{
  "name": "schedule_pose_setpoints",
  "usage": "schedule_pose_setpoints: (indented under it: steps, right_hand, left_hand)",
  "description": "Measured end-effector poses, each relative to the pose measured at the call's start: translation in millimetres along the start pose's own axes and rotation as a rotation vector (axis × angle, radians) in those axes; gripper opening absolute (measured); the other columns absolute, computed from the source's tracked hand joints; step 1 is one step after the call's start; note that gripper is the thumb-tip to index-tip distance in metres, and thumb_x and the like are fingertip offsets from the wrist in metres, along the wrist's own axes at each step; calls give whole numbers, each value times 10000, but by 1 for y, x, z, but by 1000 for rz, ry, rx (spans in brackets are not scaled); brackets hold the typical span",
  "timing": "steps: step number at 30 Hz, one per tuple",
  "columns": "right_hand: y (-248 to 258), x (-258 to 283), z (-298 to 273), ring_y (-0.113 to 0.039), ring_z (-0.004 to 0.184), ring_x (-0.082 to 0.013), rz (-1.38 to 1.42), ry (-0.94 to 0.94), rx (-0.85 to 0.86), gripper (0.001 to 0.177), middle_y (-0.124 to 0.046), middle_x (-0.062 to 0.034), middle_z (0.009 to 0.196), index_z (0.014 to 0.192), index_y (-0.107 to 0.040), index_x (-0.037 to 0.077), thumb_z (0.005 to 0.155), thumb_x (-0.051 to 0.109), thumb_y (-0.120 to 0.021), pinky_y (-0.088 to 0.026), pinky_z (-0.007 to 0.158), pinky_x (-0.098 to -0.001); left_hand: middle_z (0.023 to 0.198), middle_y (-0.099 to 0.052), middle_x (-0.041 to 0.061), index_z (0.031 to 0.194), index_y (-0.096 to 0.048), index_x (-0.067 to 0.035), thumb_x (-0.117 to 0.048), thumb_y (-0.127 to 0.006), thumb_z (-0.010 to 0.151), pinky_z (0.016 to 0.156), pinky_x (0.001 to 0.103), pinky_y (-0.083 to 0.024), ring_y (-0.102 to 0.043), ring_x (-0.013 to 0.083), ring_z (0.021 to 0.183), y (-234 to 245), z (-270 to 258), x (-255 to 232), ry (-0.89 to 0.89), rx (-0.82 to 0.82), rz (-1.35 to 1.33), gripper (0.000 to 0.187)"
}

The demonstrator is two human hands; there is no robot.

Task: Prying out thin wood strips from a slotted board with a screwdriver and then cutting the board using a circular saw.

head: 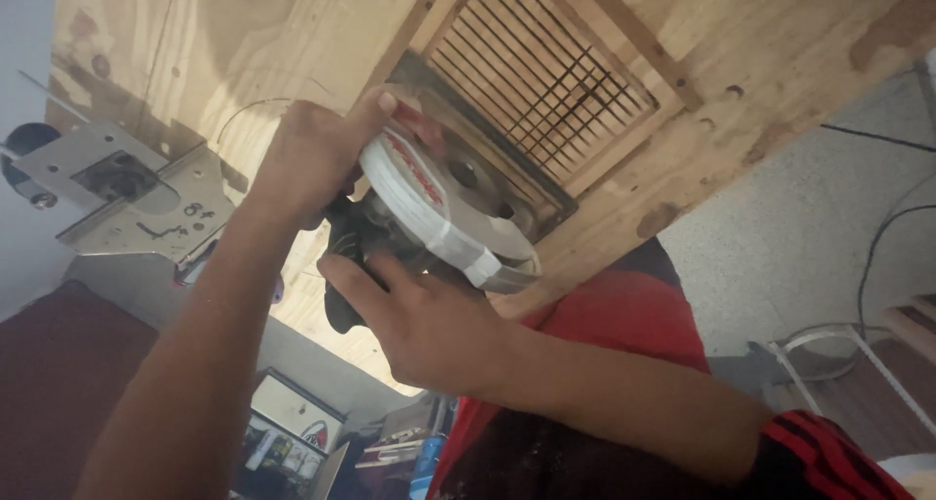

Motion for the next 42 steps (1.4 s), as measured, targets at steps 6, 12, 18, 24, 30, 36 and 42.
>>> schedule_pose_setpoints:
  steps: [6,12,18,24,30,36,42]
  right_hand:
    - [-1,2,13,-611,602,-566,88,-58,112,774,-517,-206,1187,1500,-314,163,782,-60,-504,-493,524,-647]
    - [5,8,21,-606,519,-473,10,6,8,718,-534,-187,1090,1475,-348,157,806,-60,-492,-483,419,-579]
    - [2,7,31,-619,565,-515,60,-56,90,755,-531,-191,1169,1487,-318,186,800,-57,-521,-485,452,-625]
    - [6,10,36,-580,504,-512,102,-10,53,709,-528,-222,1146,1497,-317,128,832,-48,-485,-469,433,-611]
    - [5,12,40,-590,520,-440,11,57,-74,735,-546,-183,1036,1465,-377,112,772,-75,-538,-483,441,-532]
    - [8,13,49,-617,600,-530,86,2,18,732,-537,-201,1118,1459,-342,143,780,-63,-522,-484,495,-636]
    - [4,12,53,-611,590,-559,102,-31,49,713,-532,-222,1157,1481,-322,147,817,-30,-512,-491,514,-655]
  left_hand:
    - [475,-441,77,566,-568,-62,-558,-541,1001,348,317,-234,-364,180,360,9,0,-1,34,12,-55,661]
    - [495,-422,61,855,-803,-225,-524,-479,966,394,320,-273,-360,166,417,18,2,-7,-1,14,-27,455]
    - [508,-447,54,835,-792,-230,-599,-508,953,369,321,-288,-392,168,409,25,10,-4,11,-8,-16,480]
    - [490,-428,55,563,-534,-88,-620,-557,973,396,335,-266,-368,177,389,30,20,4,21,-30,-6,672]
    - [514,-435,64,786,-752,-150,-554,-519,984,350,321,-254,-369,182,393,34,11,-7,25,1,-56,506]
    - [523,-497,78,590,-587,-67,-633,-532,979,428,327,-316,-446,183,439,39,27,4,18,-29,1,688]
    - [516,-472,70,577,-515,-64,-614,-565,977,413,332,-318,-426,191,420,42,28,4,54,-22,-27,682]
Point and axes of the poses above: each hand's wrist, its own z-axis towards the middle knuckle, its own y-axis out of the back of the hand, x = y × z, the point moved 7 cm from there along z, towards the middle knuckle
